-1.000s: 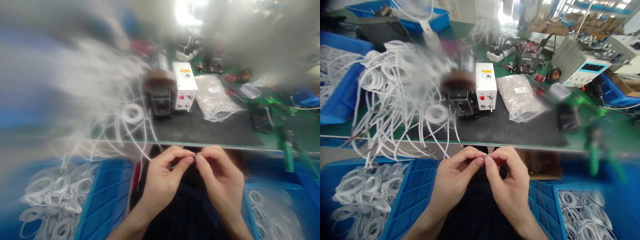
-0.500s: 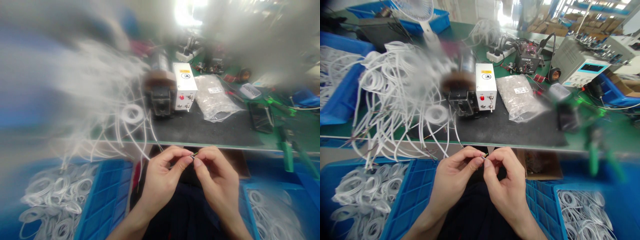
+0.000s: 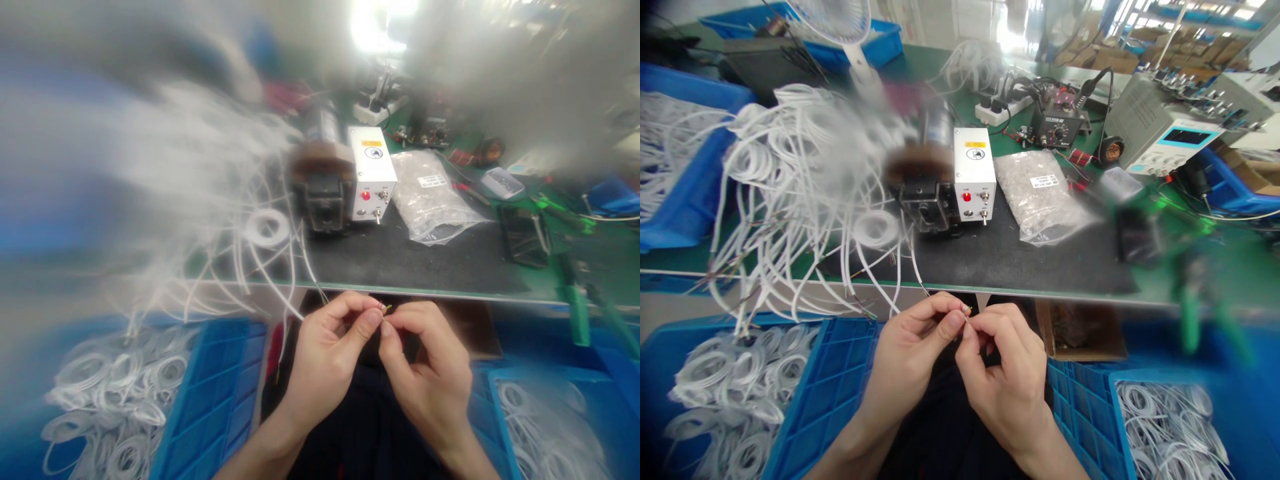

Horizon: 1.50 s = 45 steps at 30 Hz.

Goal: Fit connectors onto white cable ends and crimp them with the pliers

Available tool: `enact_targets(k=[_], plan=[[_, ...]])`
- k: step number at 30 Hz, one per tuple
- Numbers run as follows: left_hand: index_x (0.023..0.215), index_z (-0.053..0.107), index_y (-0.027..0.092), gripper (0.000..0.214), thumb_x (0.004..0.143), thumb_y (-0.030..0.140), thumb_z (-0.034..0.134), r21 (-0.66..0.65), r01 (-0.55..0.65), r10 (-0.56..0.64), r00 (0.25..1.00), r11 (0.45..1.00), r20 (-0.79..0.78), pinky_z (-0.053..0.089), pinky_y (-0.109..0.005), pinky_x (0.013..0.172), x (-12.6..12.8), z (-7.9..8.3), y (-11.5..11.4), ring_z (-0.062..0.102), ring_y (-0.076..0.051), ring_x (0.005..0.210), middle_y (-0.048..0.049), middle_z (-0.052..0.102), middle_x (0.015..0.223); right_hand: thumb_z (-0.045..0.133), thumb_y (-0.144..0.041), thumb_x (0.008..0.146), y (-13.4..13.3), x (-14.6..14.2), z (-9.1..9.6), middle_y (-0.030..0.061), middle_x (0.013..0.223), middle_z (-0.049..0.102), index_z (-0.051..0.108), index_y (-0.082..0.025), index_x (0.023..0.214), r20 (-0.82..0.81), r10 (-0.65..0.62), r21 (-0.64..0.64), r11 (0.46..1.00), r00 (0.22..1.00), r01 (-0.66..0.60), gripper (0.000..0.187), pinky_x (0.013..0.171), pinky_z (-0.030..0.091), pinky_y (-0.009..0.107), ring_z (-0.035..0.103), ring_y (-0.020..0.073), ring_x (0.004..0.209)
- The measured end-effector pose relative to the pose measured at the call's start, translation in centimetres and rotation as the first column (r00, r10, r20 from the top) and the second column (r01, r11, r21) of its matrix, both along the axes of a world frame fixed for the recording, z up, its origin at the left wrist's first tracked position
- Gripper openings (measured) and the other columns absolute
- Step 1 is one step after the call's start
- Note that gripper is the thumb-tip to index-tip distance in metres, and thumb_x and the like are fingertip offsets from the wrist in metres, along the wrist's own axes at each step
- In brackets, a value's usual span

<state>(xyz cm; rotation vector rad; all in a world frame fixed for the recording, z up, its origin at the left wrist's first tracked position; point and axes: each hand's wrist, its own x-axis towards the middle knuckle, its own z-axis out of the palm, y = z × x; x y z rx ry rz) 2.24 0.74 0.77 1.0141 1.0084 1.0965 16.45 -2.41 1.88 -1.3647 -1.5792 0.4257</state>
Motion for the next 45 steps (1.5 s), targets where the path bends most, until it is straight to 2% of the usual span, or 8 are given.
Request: enact_targets(k=[3,9,18,26,33,38,43,45], plan=[[0.098,0.082,0.019,0.011,0.1,0.03,0.079,-0.021,0.007,-0.006,0.999,1.0,0.04,0.061,-0.027,0.085,-0.1,-0.1,-0.1,0.076,-0.02,0.093,-0.005,0.08,0.099,0.071,-0.002,0.092,0.1,0.2,-0.1,0.0007,0.091,0.07,0.068,-0.023,0.099,0.063,0.008,0.04,0.999,0.998,-0.01,0.023,0.067,0.053,0.029,0.066,0.0151,0.076],[0.096,0.081,0.021,0.01,0.102,0.028,0.077,0.012,0.0,-0.001,0.999,1.0,0.033,0.057,-0.021,0.087,-0.3,0.1,-0.2,0.073,-0.015,0.093,-0.0011,0.077,0.098,0.071,-0.002,0.094,0.0,0.3,0.0,0.0003,0.092,0.071,0.07,-0.024,0.099,0.047,0.007,0.025,1.0,0.999,-0.008,0.023,0.069,0.053,0.028,0.068,0.0147,0.078],[0.099,0.081,0.022,0.006,0.102,0.024,0.077,0.062,-0.003,0.002,1.0,0.998,0.014,0.056,-0.023,0.088,-0.4,0.0,-0.1,0.072,-0.016,0.095,-0.0007,0.076,0.098,0.069,-0.007,0.098,0.4,0.7,0.5,0.0008,0.092,0.069,0.069,-0.023,0.094,-0.099,0.074,-0.136,0.987,0.992,-0.087,0.017,0.076,0.051,0.031,0.067,0.0166,0.083],[0.098,0.081,0.021,0.007,0.102,0.024,0.076,0.056,0.017,-0.018,0.999,0.998,0.028,0.056,-0.023,0.088,-0.4,0.1,0.0,0.072,-0.016,0.094,-0.0012,0.076,0.097,0.069,-0.011,0.102,0.2,0.6,0.4,0.0008,0.094,0.068,0.07,-0.023,0.094,-0.204,0.045,-0.172,0.982,0.978,-0.082,0.014,0.078,0.05,0.031,0.066,0.0166,0.086],[0.098,0.081,0.023,0.006,0.102,0.021,0.077,0.05,-0.062,0.054,0.988,0.997,0.142,0.055,-0.019,0.087,0.1,-0.8,-0.2,0.07,-0.012,0.093,0.0014,0.075,0.098,0.068,-0.009,0.1,0.4,0.1,0.1,-0.0003,0.089,0.065,0.067,-0.023,0.092,-0.229,0.084,-0.163,0.979,0.97,-0.124,0.016,0.073,0.048,0.03,0.063,0.0159,0.08],[0.097,0.081,0.023,0.008,0.103,0.022,0.076,0.105,-0.149,0.138,0.986,0.983,0.097,0.053,-0.018,0.079,-0.9,0.1,0.7,0.067,-0.01,0.084,0.0019,0.073,0.092,0.069,-0.007,0.097,-0.2,0.3,0.2,-0.0017,0.086,0.063,0.066,-0.023,0.089,-0.197,0.112,-0.186,0.971,0.974,-0.15,0.019,0.067,0.045,0.028,0.06,0.0138,0.075],[0.097,0.081,0.022,0.009,0.104,0.025,0.075,0.092,-0.02,0.021,1.0,0.996,-0.01,0.053,-0.019,0.082,-1.5,0.9,0.9,0.068,-0.011,0.088,0.0017,0.075,0.093,0.071,-0.015,0.102,0.2,1.6,1.3,-0.001,0.092,0.067,0.071,-0.025,0.094,-0.269,-0.014,-0.194,0.98,0.963,-0.04,0.013,0.074,0.048,0.028,0.062,0.0146,0.082],[0.097,0.08,0.023,0.009,0.104,0.025,0.075,0.085,0.009,-0.006,1.0,0.996,-0.03,0.053,-0.019,0.081,-1.3,0.8,0.7,0.068,-0.011,0.087,0.0022,0.075,0.093,0.073,-0.017,0.101,0.8,1.8,1.8,-0.0001,0.096,0.068,0.073,-0.025,0.1,-0.286,0.003,-0.199,0.978,0.958,-0.062,0.008,0.074,0.05,0.028,0.064,0.0156,0.086]])
